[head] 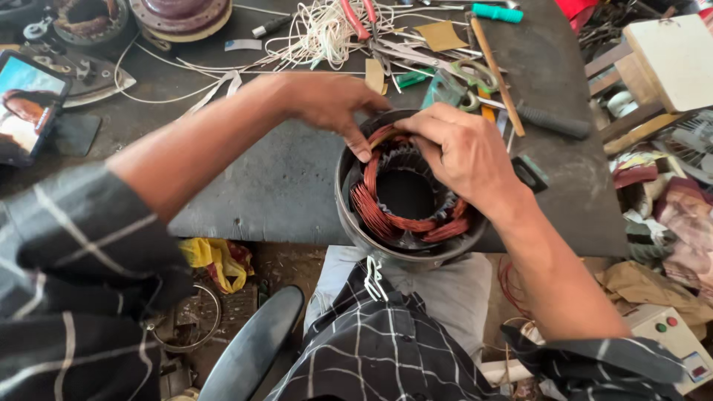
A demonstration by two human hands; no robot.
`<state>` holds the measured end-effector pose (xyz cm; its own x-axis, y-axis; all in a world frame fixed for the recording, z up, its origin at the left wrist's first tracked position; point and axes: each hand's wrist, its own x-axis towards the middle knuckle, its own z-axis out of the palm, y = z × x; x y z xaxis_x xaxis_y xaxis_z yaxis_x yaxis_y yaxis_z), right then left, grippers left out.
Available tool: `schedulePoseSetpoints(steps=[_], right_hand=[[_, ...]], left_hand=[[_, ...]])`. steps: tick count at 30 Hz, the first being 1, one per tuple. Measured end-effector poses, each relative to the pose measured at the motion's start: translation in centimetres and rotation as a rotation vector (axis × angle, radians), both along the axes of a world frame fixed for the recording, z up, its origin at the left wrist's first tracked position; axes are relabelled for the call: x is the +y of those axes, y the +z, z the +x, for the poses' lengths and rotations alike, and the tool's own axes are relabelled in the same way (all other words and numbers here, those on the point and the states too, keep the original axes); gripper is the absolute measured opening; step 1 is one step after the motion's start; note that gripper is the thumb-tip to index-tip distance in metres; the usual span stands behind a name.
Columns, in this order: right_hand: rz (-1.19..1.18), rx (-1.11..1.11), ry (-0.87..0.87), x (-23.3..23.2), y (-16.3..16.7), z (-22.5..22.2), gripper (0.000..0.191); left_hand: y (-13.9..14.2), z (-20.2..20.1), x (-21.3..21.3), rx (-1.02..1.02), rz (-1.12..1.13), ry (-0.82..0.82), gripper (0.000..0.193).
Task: The person cuts small pieces of tan insulating material with scissors and places them between layers of copper wire on a stator coil. They then use a wooden stick to press and adjust the insulation and wire within the coil slots.
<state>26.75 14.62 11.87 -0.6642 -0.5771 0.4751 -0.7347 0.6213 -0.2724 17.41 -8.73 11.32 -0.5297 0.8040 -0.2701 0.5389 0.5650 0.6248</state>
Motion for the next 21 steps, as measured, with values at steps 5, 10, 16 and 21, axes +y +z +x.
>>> schedulePoseSetpoints(steps=[5, 10, 16, 21], right_hand=[[-0.091, 0.042, -0.05, 1.0, 0.2, 1.2, 0.026], [-0.109, 0.158, -0.146, 4.1, 0.0, 3.6, 0.027], [-0.579, -0.136, -0.249, 10.8, -3.5, 4.2, 0.032], [-1.027, -0.518, 0.004, 10.8, -8.3, 2.8, 0.079]], left_hand=[[-2.5, 4.6, -1.9, -0.016, 0.189, 0.347, 0.096], [-6.4, 11.3, -1.1, -0.173, 0.902, 0.698, 0.092], [-9.9, 16.8, 5.5, 0.078, 1.185, 1.016, 0.073], [-10.1, 16.1, 6.6, 0.155, 1.288, 1.039, 0.065]])
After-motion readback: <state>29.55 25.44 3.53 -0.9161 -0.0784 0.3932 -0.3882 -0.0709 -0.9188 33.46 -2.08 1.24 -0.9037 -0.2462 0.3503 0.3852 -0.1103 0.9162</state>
